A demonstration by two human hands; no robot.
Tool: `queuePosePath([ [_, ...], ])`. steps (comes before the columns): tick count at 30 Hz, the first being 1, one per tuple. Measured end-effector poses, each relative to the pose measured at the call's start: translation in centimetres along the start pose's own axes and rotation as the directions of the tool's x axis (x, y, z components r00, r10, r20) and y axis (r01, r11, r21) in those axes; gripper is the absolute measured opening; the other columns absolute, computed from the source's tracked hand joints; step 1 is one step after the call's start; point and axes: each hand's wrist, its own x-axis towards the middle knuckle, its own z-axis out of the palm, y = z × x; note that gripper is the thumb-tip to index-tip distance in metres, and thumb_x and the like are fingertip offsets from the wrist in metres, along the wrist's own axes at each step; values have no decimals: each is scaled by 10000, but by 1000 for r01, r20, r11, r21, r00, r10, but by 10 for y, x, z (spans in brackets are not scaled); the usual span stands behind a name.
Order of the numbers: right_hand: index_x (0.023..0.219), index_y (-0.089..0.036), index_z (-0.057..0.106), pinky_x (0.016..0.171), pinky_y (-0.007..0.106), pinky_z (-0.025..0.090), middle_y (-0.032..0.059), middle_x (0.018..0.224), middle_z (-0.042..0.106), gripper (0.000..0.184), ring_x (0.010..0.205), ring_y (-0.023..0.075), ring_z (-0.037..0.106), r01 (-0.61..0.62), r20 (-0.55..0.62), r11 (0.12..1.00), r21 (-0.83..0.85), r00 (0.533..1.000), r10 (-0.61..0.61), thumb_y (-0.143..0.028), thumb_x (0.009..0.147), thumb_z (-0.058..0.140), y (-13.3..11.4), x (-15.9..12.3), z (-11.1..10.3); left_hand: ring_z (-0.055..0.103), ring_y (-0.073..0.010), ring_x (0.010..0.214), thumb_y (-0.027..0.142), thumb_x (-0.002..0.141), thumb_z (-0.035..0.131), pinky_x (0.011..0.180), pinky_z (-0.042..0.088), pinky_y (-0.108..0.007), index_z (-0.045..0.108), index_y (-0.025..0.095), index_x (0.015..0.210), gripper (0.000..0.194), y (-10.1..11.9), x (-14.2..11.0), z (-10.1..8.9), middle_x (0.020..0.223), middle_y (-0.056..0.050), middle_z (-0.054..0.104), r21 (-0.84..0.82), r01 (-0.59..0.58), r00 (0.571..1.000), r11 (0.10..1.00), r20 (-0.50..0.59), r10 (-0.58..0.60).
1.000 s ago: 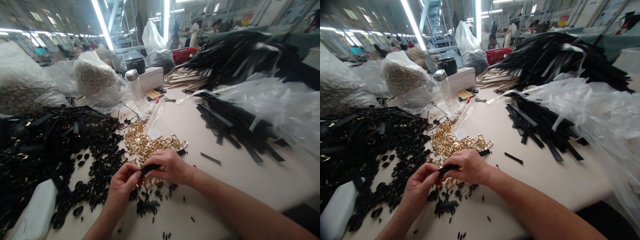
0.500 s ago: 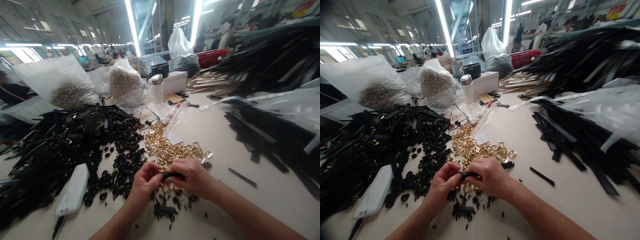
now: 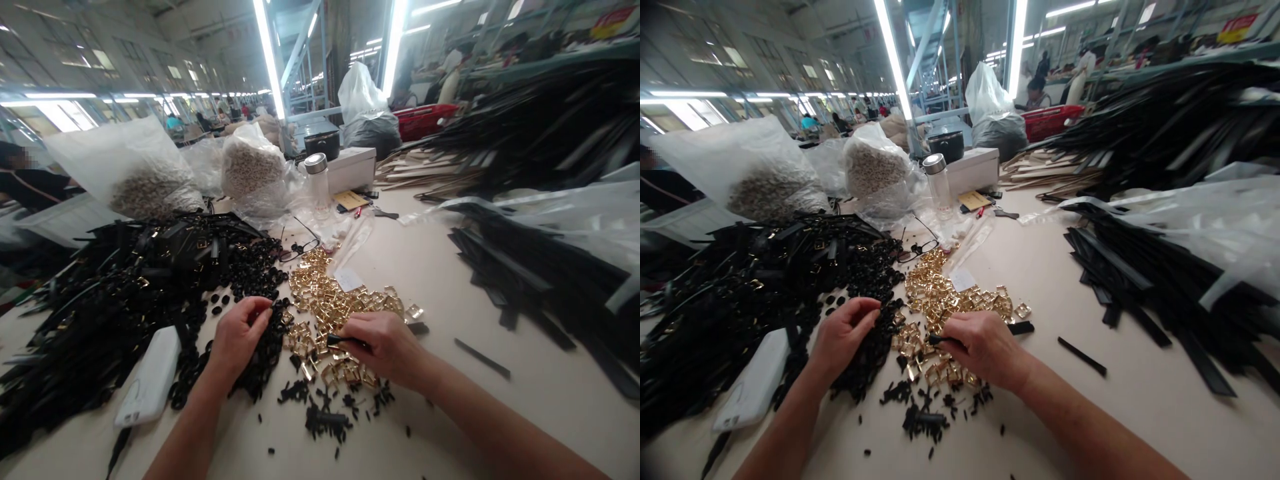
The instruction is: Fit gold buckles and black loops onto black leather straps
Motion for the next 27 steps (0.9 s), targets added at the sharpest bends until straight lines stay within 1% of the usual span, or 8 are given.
queuePosePath([
  [2,718,-184,571,533,232,320,-18,639,550,246,570,97,483,-5,-8,1000,-20,1000,5,-281,936,510,3,-1,0,645,-249,876,329,810,588,851,472,-381,678,224,884,157,-14,8,-8,918,-46,711,268,-22,999,963,-20,28],
  [3,717,-185,569,534,231,318,-19,639,550,245,568,97,481,-9,-13,999,-30,1000,9,-283,935,512,4,-2,1,639,-262,896,319,805,580,867,461,-393,676,221,860,148,-19,10,-11,922,-53,710,353,-33,999,935,-10,39],
  [6,727,-184,570,542,231,321,-19,647,559,245,572,98,485,-17,-16,998,-52,1000,16,-303,936,521,7,-3,1,627,-274,921,307,812,552,880,443,-400,669,217,793,149,-28,13,-12,920,-64,703,476,-61,998,877,43,46],
  [11,752,-183,592,555,240,338,-13,671,585,230,589,106,513,-9,-10,997,-72,1000,9,-302,936,525,5,-2,4,617,-269,936,305,820,538,897,428,-397,683,215,777,177,-27,11,-8,965,-70,701,524,-73,996,849,77,38],
  [18,756,-184,600,538,232,339,-7,667,602,222,584,106,528,14,-69,996,-83,997,-20,-274,937,508,0,-1,7,622,-259,910,297,817,519,887,439,-374,668,221,760,177,-29,13,-3,917,-64,715,537,-69,996,841,-12,89],
  [21,759,-183,601,542,232,345,-8,666,601,214,587,108,531,9,-72,995,-96,997,-16,-285,932,528,1,-2,7,632,-266,926,311,815,521,897,444,-383,686,214,793,193,-29,14,-2,937,-71,723,530,-58,998,846,20,56],
  [24,753,-181,598,545,233,345,-9,668,602,219,585,107,527,12,-61,994,-105,998,-19,-297,929,539,1,-2,8,638,-272,950,273,786,529,907,448,-383,703,211,834,191,-27,14,-3,966,-77,731,536,-36,999,843,41,16],
  [27,757,-180,599,546,233,344,-9,670,603,222,583,104,524,12,-72,995,-103,997,-20,-294,933,527,0,-2,7,644,-274,928,261,761,539,889,459,-381,707,224,799,176,-27,14,-4,935,-68,735,518,-2,1000,855,-1,2],
])
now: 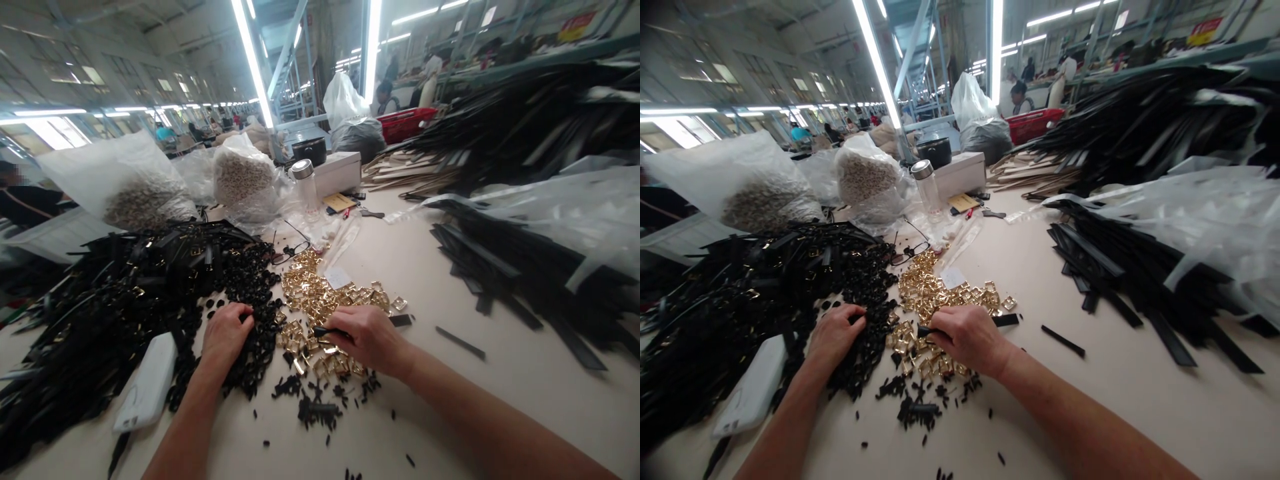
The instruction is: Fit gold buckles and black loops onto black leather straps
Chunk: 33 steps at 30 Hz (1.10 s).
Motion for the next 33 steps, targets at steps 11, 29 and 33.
queuePosePath([
  [11,792,-183,619,542,238,362,-12,675,602,201,595,106,535,-16,-121,995,100,992,28,-315,924,546,-11,1,0,669,-145,723,345,596,839,656,534,-230,687,158,775,300,47,-24,-3,791,-17,706,-948,318,924,7,308,-229],
  [29,789,-178,618,560,226,355,3,686,601,310,611,114,546,-20,-88,996,81,996,27,-363,976,453,-17,1,5,663,-114,648,269,614,863,595,527,-184,692,166,847,307,91,-57,12,783,-9,711,-874,482,876,-67,482,7],
  [33,806,-169,605,567,238,372,14,699,627,274,614,125,569,-21,-14,999,45,1000,22,-341,968,465,-14,0,7,653,-124,676,282,647,841,627,525,-197,697,152,832,268,83,-56,16,774,-28,720,-903,422,901,85,428,70],
])
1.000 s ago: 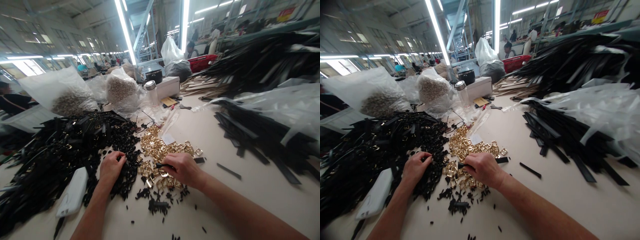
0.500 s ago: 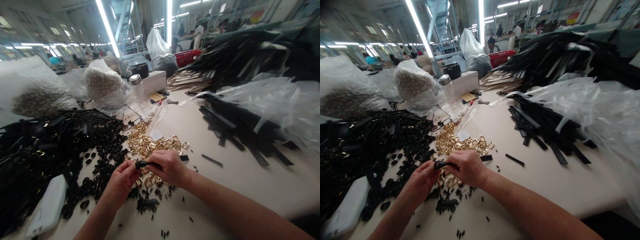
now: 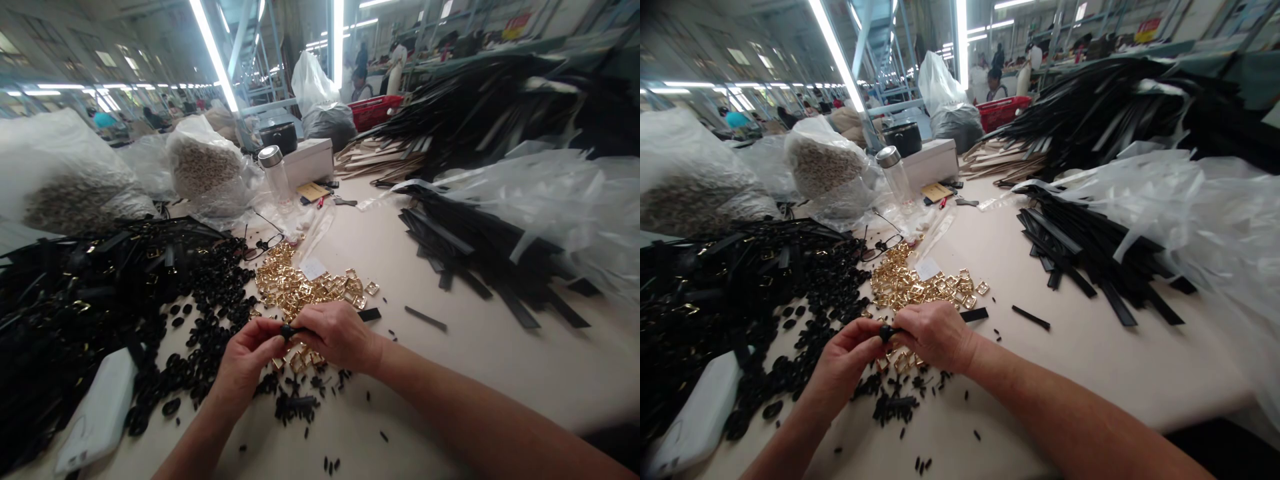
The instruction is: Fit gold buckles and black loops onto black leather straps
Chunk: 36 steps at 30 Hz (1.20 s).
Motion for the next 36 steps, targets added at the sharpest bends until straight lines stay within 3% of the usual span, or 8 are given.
queuePosePath([
  [4,1016,-172,625,591,247,417,37,815,706,226,671,145,631,-84,86,996,7,993,83,-363,941,532,-2,-1,-1,651,-128,711,279,678,822,677,529,-215,688,169,837,235,-2,1,-1,784,-16,720,75,-61,998,995,25,59],
  [7,1320,-192,491,640,257,453,56,935,733,427,747,163,670,-145,115,988,44,983,140,-344,927,558,-8,0,-3,625,-114,672,286,685,816,643,512,-203,691,167,834,228,-2,-1,6,753,-6,701,107,-67,996,992,66,60],
  [9,1380,-193,433,642,258,459,52,917,738,485,749,168,679,-170,138,984,60,977,160,-340,932,548,-13,1,-3,599,-108,642,297,687,811,610,497,-198,694,155,806,219,-2,-3,10,712,-2,677,145,-78,992,986,106,63],
  [16,1116,-187,598,631,247,423,43,894,718,345,742,151,653,-93,164,994,63,983,82,-474,936,536,-9,1,2,579,-93,595,283,693,800,563,485,-179,672,162,766,191,2,-4,9,672,21,650,187,-162,987,969,46,156],
  [23,744,-173,582,542,246,282,-11,642,595,234,545,100,473,-77,179,996,-47,980,84,-337,909,557,3,3,-15,635,-96,602,276,710,788,607,535,-192,667,168,778,176,12,-3,1,705,19,679,152,-195,979,969,-25,201],
  [26,781,-170,598,559,246,303,1,688,616,212,579,105,494,-65,140,997,-50,988,71,-332,909,552,7,3,-15,640,-86,594,264,724,781,603,534,-182,658,173,795,168,9,1,-4,719,29,674,126,-192,979,973,-44,199],
  [30,1016,-180,627,587,238,367,25,860,680,282,692,116,588,8,38,1000,12,999,-8,-434,943,530,4,2,-7,634,-82,579,263,714,787,581,526,-174,650,164,801,190,6,3,-5,711,30,661,71,-155,987,985,-36,158],
  [36,1093,-194,638,591,233,410,19,860,689,324,724,116,624,46,-82,998,42,996,-42,-460,952,519,-4,3,-4,632,-76,588,267,656,821,587,532,-172,632,161,783,252,11,2,0,732,35,648,-56,-96,993,994,-72,92],
])
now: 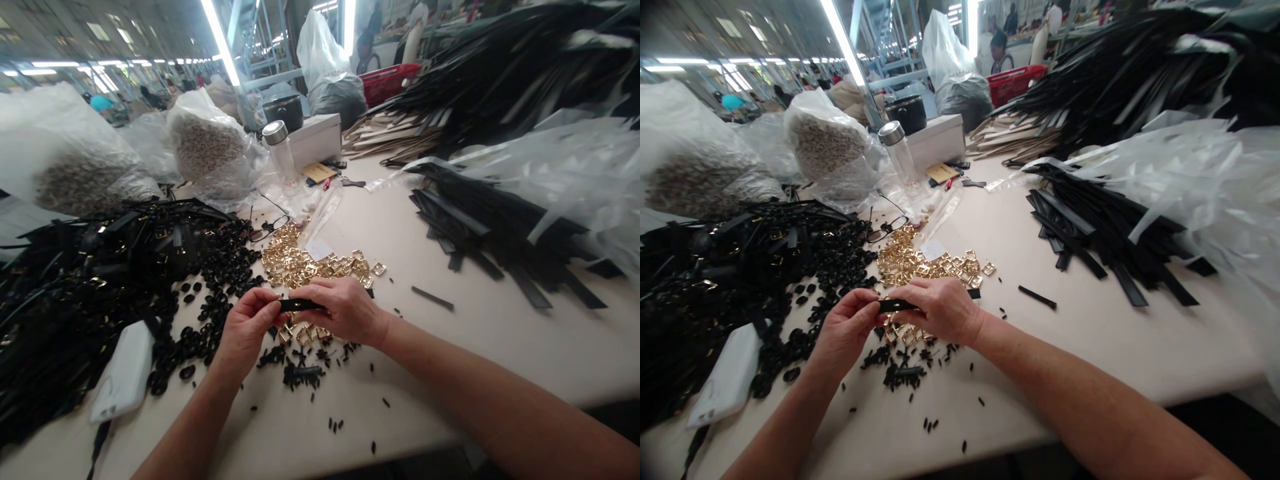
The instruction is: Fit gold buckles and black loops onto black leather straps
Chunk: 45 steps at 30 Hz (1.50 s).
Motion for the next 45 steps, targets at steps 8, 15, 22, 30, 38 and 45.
queuePosePath([
  [8,919,-186,677,536,229,339,-4,719,634,289,631,99,570,16,-16,996,-90,1000,-18,-397,976,488,-1,0,1,641,-76,593,256,685,808,601,522,-164,631,165,791,225,-3,-1,-1,720,30,667,-1,34,998,999,55,-34],
  [15,781,-182,643,537,246,310,-6,688,606,353,610,99,521,-2,38,982,-188,999,9,-371,993,432,7,0,-7,629,-111,607,310,769,736,596,515,-222,617,185,868,199,-3,-4,-2,742,17,660,210,-73,997,975,54,64],
  [22,838,-181,653,585,254,354,16,786,677,283,673,115,577,-132,-45,966,-222,991,126,-367,961,478,27,-1,-12,631,-222,887,230,850,637,818,493,-366,678,220,944,104,-12,-11,17,930,-57,722,640,-697,717,322,637,284],
  [30,872,-187,660,596,259,359,16,804,674,294,691,112,578,-142,-9,967,-213,990,143,-400,960,477,22,-1,-7,634,-212,844,166,906,548,794,492,-359,684,209,965,154,-22,-11,25,914,-62,729,596,-803,576,17,767,283],
  [38,865,-191,657,601,259,354,15,808,688,260,696,117,587,-141,-9,966,-217,990,143,-383,948,503,22,-3,-5,586,-214,829,236,902,572,754,494,-363,702,225,977,150,-20,-9,27,928,-70,688,619,-785,602,15,757,255],
  [45,895,-191,656,613,258,361,18,810,680,259,699,120,584,-146,8,965,-218,988,151,-393,948,504,23,-3,-6,584,-211,869,193,903,554,786,488,-369,673,211,882,122,-15,-12,32,930,-63,681,571,-821,558,10,797,230],
])
